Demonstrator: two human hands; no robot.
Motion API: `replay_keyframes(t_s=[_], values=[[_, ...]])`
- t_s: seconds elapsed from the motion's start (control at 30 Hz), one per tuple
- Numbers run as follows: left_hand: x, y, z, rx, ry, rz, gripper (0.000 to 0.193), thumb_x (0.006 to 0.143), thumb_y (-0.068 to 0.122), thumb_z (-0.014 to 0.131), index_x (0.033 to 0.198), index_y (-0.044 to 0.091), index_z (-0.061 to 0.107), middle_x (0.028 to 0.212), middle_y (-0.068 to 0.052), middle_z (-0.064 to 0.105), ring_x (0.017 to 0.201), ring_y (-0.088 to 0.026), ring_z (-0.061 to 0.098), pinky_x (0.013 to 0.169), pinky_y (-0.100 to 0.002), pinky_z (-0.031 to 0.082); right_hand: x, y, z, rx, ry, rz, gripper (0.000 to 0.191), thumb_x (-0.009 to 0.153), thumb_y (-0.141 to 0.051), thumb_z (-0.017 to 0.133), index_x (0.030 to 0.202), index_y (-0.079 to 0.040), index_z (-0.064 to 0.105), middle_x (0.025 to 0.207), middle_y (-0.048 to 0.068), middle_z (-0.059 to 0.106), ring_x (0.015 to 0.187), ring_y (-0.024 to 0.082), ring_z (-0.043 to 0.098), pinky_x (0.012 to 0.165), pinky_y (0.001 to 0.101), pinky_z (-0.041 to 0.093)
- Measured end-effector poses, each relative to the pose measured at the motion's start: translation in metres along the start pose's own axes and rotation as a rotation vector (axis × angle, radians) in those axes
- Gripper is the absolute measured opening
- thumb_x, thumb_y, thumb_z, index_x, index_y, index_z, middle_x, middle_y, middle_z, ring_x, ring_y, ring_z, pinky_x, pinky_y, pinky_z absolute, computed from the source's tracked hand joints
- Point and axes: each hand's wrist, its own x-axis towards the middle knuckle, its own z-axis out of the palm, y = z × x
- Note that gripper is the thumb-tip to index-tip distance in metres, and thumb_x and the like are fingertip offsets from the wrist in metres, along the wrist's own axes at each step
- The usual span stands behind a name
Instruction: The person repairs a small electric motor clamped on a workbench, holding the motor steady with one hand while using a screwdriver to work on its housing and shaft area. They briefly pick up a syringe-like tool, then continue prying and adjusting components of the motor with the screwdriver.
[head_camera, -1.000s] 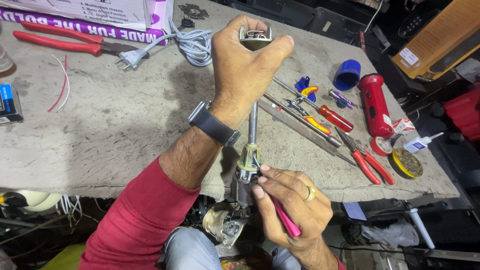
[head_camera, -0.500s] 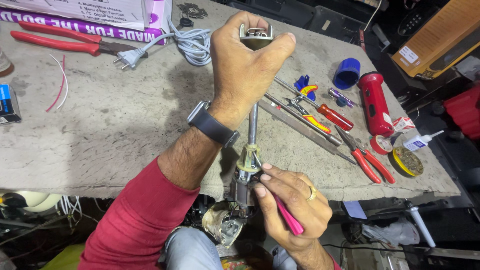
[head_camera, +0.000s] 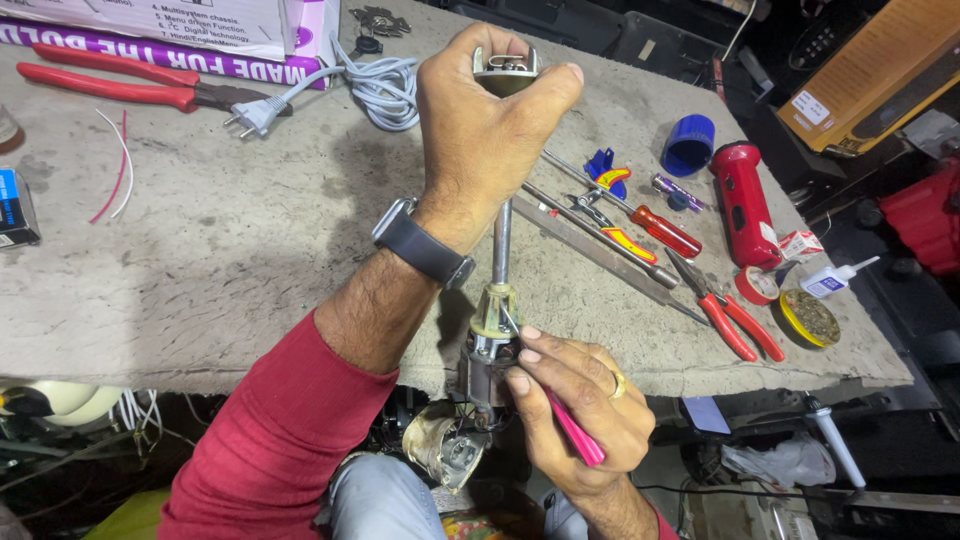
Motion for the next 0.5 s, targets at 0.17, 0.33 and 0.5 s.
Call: replay_keyframes(t_s=[0.17,0.33,0.5], values=[[0.0046,-0.0024,-0.0002,0.034,0.008,0.018,0.026,0.081,0.022,0.083,0.085,0.005,0.064,0.072,0.003,0.066,0.066,-0.003,0.059,0.061,-0.023,0.051,0.0037,-0.0056,0.0035,-0.050,-0.024,-0.035,0.019,0.081,0.004,0.082,0.096,0.002,0.069,0.100,0.018,0.076,0.091,0.026,0.077,0.081,0.0322,0.062],[0.0051,-0.0059,-0.0020,0.022,-0.007,0.023,0.024,0.083,0.022,0.083,0.086,0.005,0.065,0.073,0.002,0.066,0.067,-0.004,0.059,0.061,-0.023,0.051,0.0075,-0.0040,0.0058,-0.093,-0.050,-0.051,0.019,0.080,0.005,0.082,0.093,0.001,0.069,0.100,0.017,0.076,0.089,0.025,0.076,0.078,0.0306,0.061],[0.0040,-0.0021,-0.0029,0.034,-0.002,-0.003,0.025,0.081,0.022,0.083,0.085,0.005,0.065,0.070,0.002,0.066,0.063,-0.003,0.060,0.058,-0.022,0.050,0.0061,-0.0009,0.0018,0.024,-0.011,0.020,0.019,0.081,0.005,0.080,0.097,0.002,0.070,0.099,0.017,0.077,0.088,0.024,0.078,0.079,0.0325,0.061]])
